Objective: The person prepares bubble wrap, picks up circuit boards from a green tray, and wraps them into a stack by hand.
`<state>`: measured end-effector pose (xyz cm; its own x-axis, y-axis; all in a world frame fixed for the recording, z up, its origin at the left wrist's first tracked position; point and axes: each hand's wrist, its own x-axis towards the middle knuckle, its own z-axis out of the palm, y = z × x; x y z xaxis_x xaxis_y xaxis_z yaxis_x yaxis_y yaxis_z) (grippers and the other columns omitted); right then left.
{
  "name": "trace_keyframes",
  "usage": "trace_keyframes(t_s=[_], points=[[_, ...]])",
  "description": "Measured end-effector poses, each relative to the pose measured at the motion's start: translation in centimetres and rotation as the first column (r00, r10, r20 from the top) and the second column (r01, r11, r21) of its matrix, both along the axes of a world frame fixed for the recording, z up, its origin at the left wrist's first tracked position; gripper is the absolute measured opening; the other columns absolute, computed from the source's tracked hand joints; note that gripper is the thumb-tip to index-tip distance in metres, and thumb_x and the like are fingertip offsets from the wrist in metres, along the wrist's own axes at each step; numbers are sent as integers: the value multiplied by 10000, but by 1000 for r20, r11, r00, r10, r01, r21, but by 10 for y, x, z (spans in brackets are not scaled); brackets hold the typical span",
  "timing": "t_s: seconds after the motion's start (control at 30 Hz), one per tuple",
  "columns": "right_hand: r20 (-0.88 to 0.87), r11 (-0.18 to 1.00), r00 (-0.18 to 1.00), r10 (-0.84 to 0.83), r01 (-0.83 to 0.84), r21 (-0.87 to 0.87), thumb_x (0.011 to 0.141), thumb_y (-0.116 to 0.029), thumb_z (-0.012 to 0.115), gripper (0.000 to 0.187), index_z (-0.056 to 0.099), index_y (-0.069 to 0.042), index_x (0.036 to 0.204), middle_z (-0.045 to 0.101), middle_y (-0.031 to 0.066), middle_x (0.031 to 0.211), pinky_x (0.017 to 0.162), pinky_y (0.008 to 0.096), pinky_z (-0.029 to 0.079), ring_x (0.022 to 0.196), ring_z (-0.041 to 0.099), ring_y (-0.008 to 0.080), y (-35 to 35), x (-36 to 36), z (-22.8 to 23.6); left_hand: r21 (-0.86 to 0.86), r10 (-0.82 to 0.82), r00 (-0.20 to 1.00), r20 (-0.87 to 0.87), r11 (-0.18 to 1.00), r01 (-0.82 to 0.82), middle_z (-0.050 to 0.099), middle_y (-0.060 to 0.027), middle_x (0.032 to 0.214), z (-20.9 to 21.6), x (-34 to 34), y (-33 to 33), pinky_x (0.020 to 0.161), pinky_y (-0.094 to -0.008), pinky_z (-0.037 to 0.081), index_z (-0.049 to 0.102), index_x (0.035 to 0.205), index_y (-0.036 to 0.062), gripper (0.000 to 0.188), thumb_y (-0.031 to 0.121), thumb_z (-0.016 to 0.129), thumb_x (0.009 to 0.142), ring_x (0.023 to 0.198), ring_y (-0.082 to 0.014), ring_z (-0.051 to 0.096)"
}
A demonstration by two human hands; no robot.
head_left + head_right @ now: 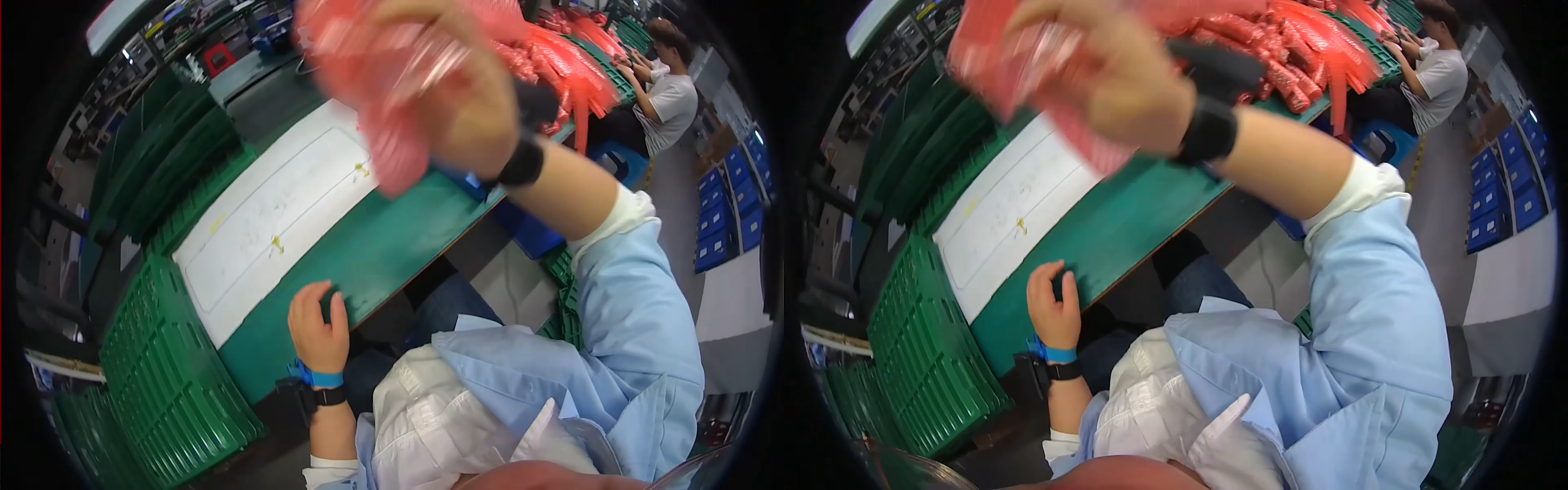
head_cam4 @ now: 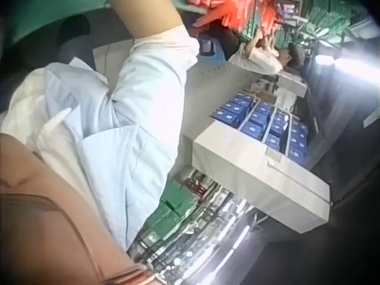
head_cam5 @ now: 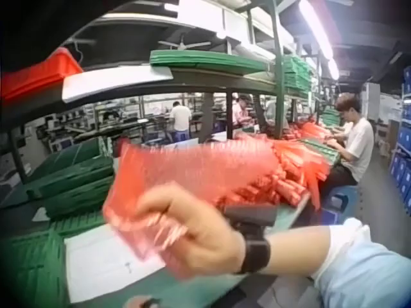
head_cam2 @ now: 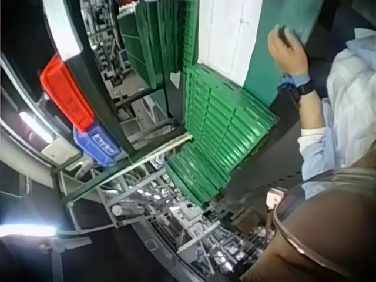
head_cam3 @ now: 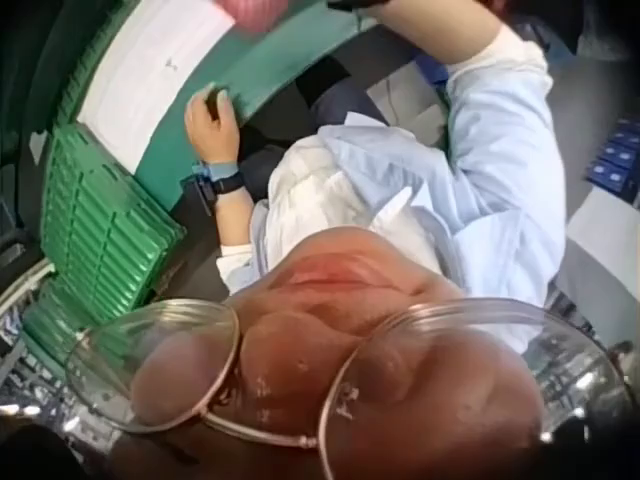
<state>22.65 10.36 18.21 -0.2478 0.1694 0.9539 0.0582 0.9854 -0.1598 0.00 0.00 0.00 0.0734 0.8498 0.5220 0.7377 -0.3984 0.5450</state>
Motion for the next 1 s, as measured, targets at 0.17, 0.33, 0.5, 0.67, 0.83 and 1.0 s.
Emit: trace_keyframes(t_s=[0.17,0.33,0.5,0.67,0.83,1.0], points=[[366,954,906,213,-112,-276,876,-38,552,292,597,-8,1163,648,119,1012,877,360,487,931,637,267,-42,-36,-60,-129,-8,863,504,988,85,673,-161,1044,-17,-8,-2,825,-378,489,617,1183,17,270,157,576,955,946,-327,637],[348,915,931,111,41,-402,824,2,525,383,605,-26,1197,651,126,993,831,362,489,888,633,283,-75,-32,-96,-269,-31,835,549,939,212,685,-151,1078,3,-3,-6,877,-350,478,547,1290,-2,394,254,540,990,995,-289,641],[166,792,949,266,-117,-600,800,-42,575,383,624,-36,1180,649,116,916,725,377,478,816,617,298,-94,-29,-109,-141,-321,607,727,796,589,637,-137,1212,-8,20,-18,974,-336,447,469,1364,6,563,441,493,1006,1082,-229,614],[354,786,729,586,-402,-470,776,-49,602,347,654,-42,1119,609,73,830,645,375,448,719,587,276,-120,-38,-105,182,-15,-189,982,362,914,561,-125,1316,12,41,-31,1018,-346,437,386,1432,39,618,466,496,999,1148,-216,575],[262,731,697,667,-546,-408,799,-88,605,302,666,-45,1091,555,47,768,617,367,430,671,561,247,-140,-52,-110,324,107,-436,894,517,792,541,-123,1319,-11,56,-11,1021,-351,444,306,1475,50,650,439,514,998,1187,-223,542],[325,768,707,628,-495,-406,903,-160,543,267,680,-21,1085,607,65,838,641,370,460,737,608,251,-142,-43,-117,269,30,-342,939,553,788,510,-109,1343,45,35,-29,1016,-319,444,271,1487,43,674,462,485,1004,1194,-193,522]])
